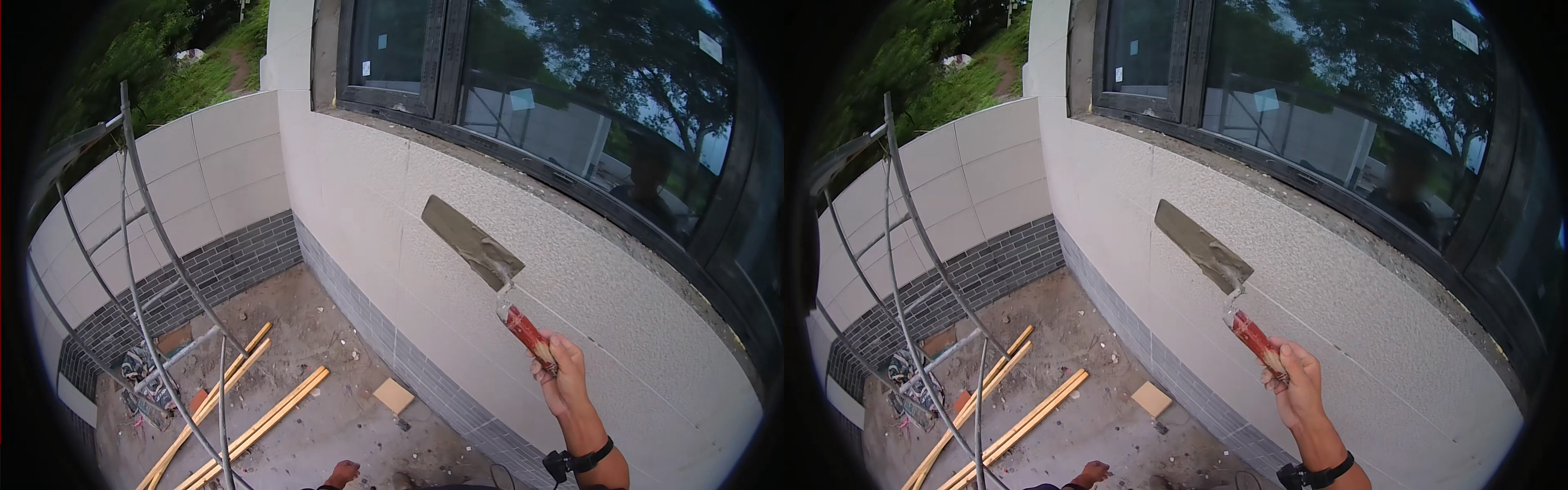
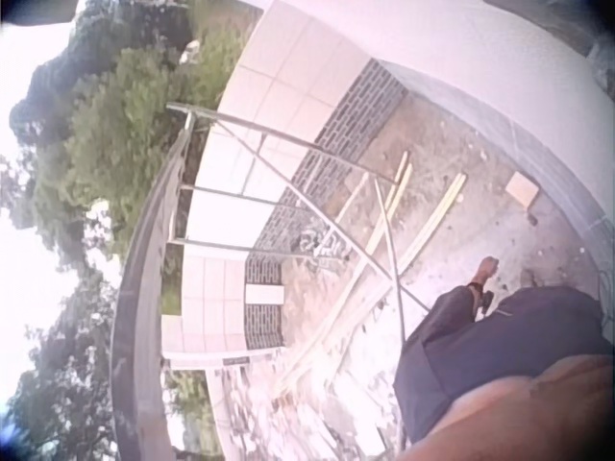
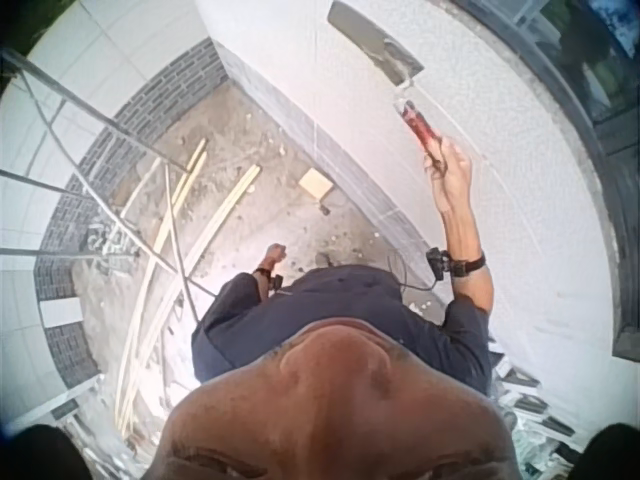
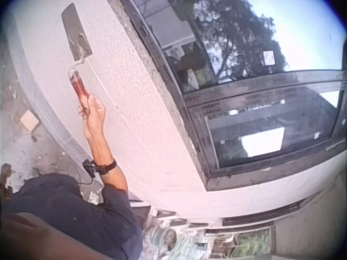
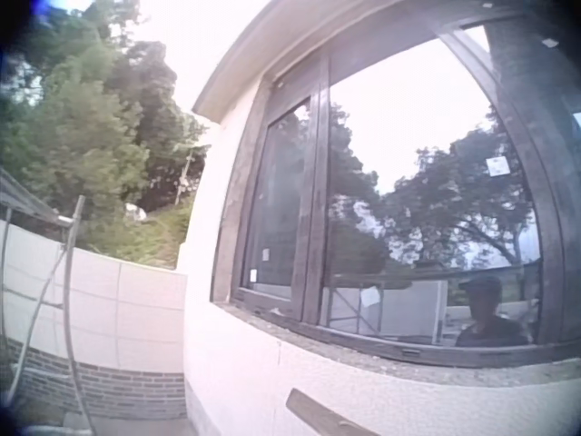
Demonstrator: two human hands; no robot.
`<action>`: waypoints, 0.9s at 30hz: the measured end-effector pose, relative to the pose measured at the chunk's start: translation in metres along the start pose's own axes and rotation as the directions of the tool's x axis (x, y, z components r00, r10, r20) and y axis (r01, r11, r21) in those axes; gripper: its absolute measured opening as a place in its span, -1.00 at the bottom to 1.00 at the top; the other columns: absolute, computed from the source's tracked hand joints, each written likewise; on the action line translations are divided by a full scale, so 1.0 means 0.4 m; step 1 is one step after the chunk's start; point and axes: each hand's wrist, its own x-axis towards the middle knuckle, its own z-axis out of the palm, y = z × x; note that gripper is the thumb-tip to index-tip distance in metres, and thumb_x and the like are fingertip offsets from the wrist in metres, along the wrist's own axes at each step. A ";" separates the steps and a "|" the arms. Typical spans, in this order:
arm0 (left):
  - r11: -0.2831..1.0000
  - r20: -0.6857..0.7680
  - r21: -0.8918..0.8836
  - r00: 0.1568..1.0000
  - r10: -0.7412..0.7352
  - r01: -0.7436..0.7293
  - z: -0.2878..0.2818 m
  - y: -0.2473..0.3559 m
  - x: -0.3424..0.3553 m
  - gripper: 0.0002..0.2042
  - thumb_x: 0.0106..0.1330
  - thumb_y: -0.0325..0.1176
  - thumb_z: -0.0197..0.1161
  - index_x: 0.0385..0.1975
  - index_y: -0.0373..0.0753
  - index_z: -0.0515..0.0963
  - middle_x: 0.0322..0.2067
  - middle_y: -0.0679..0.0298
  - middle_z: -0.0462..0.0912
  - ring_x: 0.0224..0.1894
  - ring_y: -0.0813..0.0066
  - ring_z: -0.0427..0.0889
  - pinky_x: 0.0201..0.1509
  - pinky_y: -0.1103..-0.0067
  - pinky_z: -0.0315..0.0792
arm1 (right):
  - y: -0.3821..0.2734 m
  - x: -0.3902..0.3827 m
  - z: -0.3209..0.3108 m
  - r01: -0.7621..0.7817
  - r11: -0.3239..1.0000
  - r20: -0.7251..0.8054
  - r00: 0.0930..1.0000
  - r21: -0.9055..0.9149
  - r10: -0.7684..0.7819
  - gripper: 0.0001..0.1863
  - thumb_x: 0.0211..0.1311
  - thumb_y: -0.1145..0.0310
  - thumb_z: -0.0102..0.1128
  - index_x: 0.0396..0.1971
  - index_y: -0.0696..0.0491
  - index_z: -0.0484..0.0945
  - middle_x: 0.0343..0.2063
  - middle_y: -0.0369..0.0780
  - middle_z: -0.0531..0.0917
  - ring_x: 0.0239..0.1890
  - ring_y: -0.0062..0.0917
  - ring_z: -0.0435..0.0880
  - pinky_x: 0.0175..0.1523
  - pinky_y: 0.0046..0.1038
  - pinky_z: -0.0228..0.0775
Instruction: Applying mortar to a tile and installing it onto a window sill during a renovation.
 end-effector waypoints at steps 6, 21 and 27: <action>0.981 0.032 -0.134 0.988 0.149 -0.144 0.076 0.058 -0.008 -0.77 0.32 -0.24 0.29 -0.23 -0.29 0.62 -0.44 0.20 0.72 -0.42 0.47 0.68 -0.31 0.53 0.56 | 0.084 0.155 0.159 0.038 0.980 0.432 0.901 -0.198 0.052 -0.39 0.44 0.17 0.20 0.35 0.17 0.32 -0.42 -0.32 0.60 -0.57 -0.73 0.49 -0.49 -0.65 0.29; 0.999 -0.093 0.035 0.995 0.029 -0.026 -0.001 -0.399 -0.256 -0.79 0.44 -0.28 0.13 -0.33 -0.28 0.61 -0.58 0.16 0.59 -0.66 0.38 0.52 -0.66 0.51 0.39 | 0.232 0.642 0.395 0.188 0.965 0.408 0.908 -0.181 -0.101 -0.39 0.42 0.13 0.19 0.34 0.14 0.36 -0.51 -0.35 0.55 -0.64 -0.78 0.42 -0.58 -0.65 0.18; 0.991 -0.119 -0.127 0.992 -0.050 0.034 -0.013 -0.355 -0.213 -0.78 0.43 -0.26 0.15 -0.30 -0.29 0.62 -0.56 0.15 0.61 -0.62 0.39 0.55 -0.61 0.53 0.43 | 0.514 0.596 0.366 -0.184 0.801 0.357 0.823 -0.570 0.443 -0.45 0.40 0.15 0.22 0.28 0.11 0.44 -0.53 -0.35 0.55 -0.67 -0.77 0.40 -0.63 -0.66 0.15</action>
